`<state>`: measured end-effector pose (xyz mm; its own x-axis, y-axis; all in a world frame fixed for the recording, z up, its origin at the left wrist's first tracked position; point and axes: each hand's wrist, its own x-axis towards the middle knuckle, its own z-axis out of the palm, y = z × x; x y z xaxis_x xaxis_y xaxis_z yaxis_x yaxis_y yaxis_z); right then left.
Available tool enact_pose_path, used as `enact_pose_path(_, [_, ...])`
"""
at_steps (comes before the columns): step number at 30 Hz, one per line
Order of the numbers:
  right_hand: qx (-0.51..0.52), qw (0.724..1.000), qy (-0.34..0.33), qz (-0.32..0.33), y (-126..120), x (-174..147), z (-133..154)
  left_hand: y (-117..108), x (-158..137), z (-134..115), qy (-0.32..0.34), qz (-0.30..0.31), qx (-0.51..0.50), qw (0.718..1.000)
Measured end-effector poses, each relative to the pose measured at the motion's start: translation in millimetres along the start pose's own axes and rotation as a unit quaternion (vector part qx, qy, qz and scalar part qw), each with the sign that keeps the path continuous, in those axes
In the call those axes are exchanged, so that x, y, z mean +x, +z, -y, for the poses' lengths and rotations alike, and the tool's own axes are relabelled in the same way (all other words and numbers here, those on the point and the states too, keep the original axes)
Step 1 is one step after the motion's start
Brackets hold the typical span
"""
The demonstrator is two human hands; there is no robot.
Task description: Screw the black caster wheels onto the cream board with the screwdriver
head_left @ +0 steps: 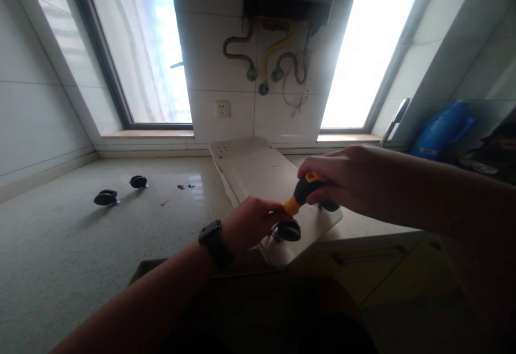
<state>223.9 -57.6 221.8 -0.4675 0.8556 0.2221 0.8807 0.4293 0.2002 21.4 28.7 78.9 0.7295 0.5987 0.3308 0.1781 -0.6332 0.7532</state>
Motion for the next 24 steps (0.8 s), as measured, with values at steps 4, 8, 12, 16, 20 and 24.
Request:
enact_pose_path(4, [-0.004, 1.000, 0.029, 0.004, -2.8, -0.9, 7.4, -1.7, -0.6, -1.3, -0.006, 0.003, -0.006, 1.000])
enact_pose_path(8, [-0.022, 0.997, 0.077, 0.006, -3.7, 1.3, 16.5, -0.4, 0.1, 1.5, -0.019, 0.012, -0.010, 1.000])
enact_pose_path(12, [-0.029, 0.990, 0.141, 0.008, -2.6, 5.6, 25.1, 2.6, 0.5, 7.2, -0.023, 0.010, -0.037, 0.999])
enact_pose_path(16, [-0.024, 0.981, 0.193, 0.012, -1.5, 6.9, 31.1, 4.9, 0.1, 11.3, -0.025, 0.008, -0.059, 0.998])
enact_pose_path(20, [-0.021, 0.980, 0.198, 0.009, -1.2, 7.5, 33.2, 5.0, -0.2, 12.4, -0.032, 0.012, -0.063, 0.997])
enact_pose_path(24, [0.069, 0.977, 0.204, 0.006, 2.6, 9.6, 25.6, 6.1, 0.4, 12.2, -0.017, 0.002, -0.091, 0.996])
